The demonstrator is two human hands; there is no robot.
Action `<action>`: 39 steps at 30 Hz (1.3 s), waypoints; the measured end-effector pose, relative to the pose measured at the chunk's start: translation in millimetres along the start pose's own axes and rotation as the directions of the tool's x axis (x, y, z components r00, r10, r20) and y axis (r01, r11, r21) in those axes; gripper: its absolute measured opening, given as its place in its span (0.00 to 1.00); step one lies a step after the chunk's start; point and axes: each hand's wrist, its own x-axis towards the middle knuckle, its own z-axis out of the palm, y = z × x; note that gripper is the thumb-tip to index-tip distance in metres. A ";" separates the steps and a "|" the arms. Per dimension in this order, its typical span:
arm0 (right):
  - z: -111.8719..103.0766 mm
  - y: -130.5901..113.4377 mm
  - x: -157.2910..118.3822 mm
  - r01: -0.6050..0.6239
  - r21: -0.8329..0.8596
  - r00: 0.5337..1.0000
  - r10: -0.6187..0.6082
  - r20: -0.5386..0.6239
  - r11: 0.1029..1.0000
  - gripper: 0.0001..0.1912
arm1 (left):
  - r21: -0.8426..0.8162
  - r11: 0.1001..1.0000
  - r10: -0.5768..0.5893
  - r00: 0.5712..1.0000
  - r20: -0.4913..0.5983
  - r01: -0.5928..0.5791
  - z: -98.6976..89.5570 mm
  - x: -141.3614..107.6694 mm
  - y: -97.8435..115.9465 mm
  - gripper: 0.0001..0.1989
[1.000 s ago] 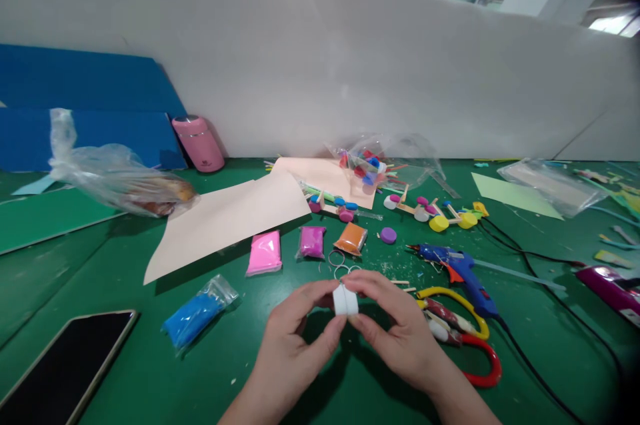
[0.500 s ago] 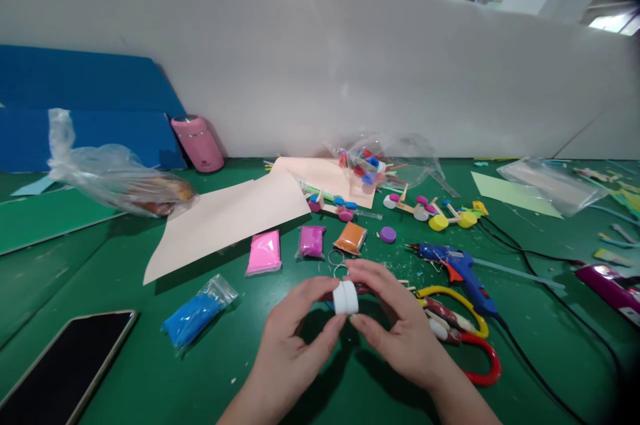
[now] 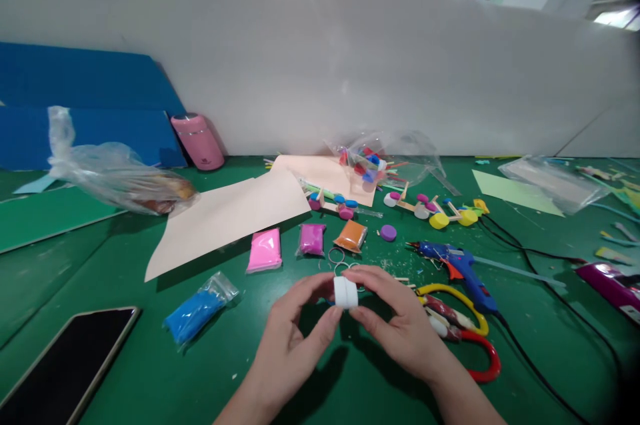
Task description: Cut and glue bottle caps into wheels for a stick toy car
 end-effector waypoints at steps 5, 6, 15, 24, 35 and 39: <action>0.3 -2.9 2.2 0.059 -0.015 0.998 -0.058 0.033 0.998 0.18 | -0.231 0.960 -0.144 0.987 0.072 0.157 0.9 4.3 5.1 0.12; 0.5 -3.5 2.6 0.066 -0.012 0.997 -0.066 0.041 0.998 0.18 | -0.249 0.953 -0.155 0.985 0.080 0.171 1.4 4.7 5.4 0.12; -0.1 -9.9 1.7 0.039 0.030 0.996 -0.042 0.081 0.999 0.20 | -0.327 0.914 -0.191 0.966 0.172 0.239 0.7 4.7 2.5 0.10; 1.5 -7.4 0.3 0.036 0.047 0.997 -0.039 0.070 0.998 0.22 | -0.448 0.825 -0.247 0.933 0.262 0.345 2.7 3.9 -0.1 0.10; 2.6 -5.3 -0.7 0.048 -0.018 0.996 -0.046 0.079 0.999 0.20 | -0.508 0.749 -0.283 0.900 0.332 0.424 4.0 4.1 0.1 0.13; 2.9 -5.7 -0.5 0.058 -0.041 0.995 -0.054 0.083 0.997 0.20 | -0.504 0.752 -0.271 0.896 0.351 0.425 2.5 4.7 0.1 0.11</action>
